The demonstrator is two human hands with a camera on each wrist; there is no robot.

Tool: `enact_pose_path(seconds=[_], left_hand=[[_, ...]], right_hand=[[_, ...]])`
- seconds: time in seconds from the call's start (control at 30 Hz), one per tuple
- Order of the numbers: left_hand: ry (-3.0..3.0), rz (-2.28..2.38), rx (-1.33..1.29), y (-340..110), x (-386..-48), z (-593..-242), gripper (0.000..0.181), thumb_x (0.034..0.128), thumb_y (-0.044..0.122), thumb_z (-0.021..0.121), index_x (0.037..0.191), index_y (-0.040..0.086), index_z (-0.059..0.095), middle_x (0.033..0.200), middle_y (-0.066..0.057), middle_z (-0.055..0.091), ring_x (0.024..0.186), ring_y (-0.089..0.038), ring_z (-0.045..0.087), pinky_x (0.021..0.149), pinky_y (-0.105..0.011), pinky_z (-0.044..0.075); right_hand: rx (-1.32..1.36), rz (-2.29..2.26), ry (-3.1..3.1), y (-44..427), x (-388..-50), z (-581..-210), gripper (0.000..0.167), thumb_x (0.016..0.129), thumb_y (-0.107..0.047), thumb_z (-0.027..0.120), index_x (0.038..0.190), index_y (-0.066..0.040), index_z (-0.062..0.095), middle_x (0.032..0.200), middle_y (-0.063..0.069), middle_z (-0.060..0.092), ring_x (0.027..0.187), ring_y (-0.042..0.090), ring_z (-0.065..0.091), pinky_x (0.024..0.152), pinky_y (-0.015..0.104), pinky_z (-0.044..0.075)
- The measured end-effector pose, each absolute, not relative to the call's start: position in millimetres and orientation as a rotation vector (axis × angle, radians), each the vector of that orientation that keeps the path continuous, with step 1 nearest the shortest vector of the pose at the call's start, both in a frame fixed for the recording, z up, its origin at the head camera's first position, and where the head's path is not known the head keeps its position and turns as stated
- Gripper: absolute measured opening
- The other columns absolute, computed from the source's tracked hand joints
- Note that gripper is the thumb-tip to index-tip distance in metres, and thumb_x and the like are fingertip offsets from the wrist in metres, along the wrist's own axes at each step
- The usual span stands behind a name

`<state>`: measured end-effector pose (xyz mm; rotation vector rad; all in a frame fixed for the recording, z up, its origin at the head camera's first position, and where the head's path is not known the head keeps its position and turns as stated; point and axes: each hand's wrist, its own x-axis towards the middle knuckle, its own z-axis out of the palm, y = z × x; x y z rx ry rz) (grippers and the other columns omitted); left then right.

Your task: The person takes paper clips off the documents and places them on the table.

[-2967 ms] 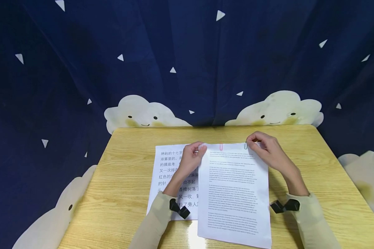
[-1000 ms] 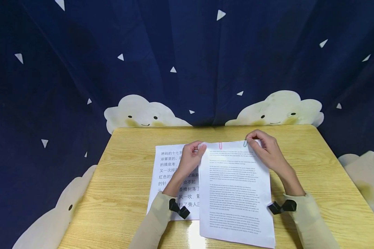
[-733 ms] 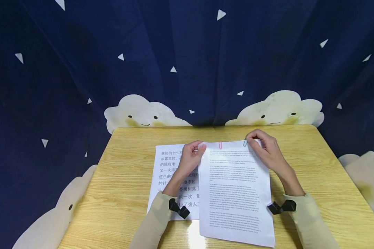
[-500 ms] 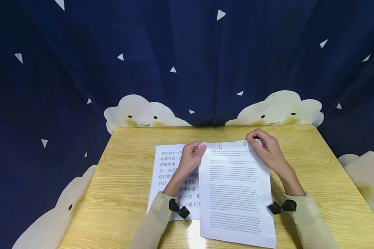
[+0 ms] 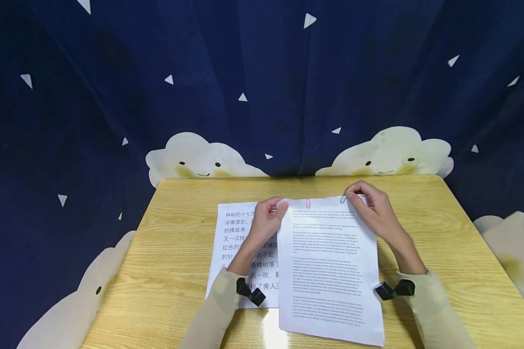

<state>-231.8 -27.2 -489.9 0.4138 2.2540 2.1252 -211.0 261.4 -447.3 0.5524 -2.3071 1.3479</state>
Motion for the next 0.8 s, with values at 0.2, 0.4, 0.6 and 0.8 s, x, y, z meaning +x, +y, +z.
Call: enact_pose_path(seconds=[0.2,0.4,0.6,0.8], left_hand=[[2.273,2.119,0.414,-27.9,-232.3,-490.1,0.019,0.1054,0.013,0.062,0.111,0.000,0.076,0.086,-0.012,0.075,0.064,-0.011,0.067,0.057,-0.022,0.054],[2.284,2.111,0.406,-27.9,-233.0,-490.4,0.020,0.1058,0.015,0.062,0.111,0.001,0.076,0.085,-0.011,0.075,0.064,-0.010,0.067,0.057,-0.021,0.052],[2.283,2.103,0.394,-28.6,-233.2,-489.0,0.022,0.1063,0.015,0.062,0.115,0.001,0.075,0.090,-0.014,0.076,0.066,-0.011,0.068,0.058,-0.022,0.054],[2.320,2.082,0.364,-30.3,-233.7,-489.2,0.021,0.1061,0.016,0.062,0.114,0.003,0.076,0.086,-0.012,0.075,0.064,-0.010,0.066,0.057,-0.022,0.052]], right_hand=[[0.538,1.353,-2.281,258.8,-211.0,-449.0,0.007,0.101,0.002,0.063,0.102,0.000,0.070,0.098,0.009,0.069,0.092,0.003,0.057,0.085,0.015,0.040],[0.543,1.359,-2.247,257.9,-211.3,-449.6,0.008,0.099,0.004,0.063,0.101,0.000,0.070,0.097,0.009,0.068,0.092,0.003,0.057,0.086,0.014,0.040],[0.545,1.387,-2.204,257.5,-211.2,-447.5,0.007,0.100,0.003,0.062,0.098,0.001,0.069,0.094,0.009,0.068,0.089,0.003,0.058,0.083,0.015,0.042],[0.545,1.427,-2.157,259.4,-211.9,-448.0,0.008,0.099,0.007,0.061,0.098,0.004,0.068,0.092,0.012,0.066,0.082,0.005,0.057,0.073,0.015,0.043]])
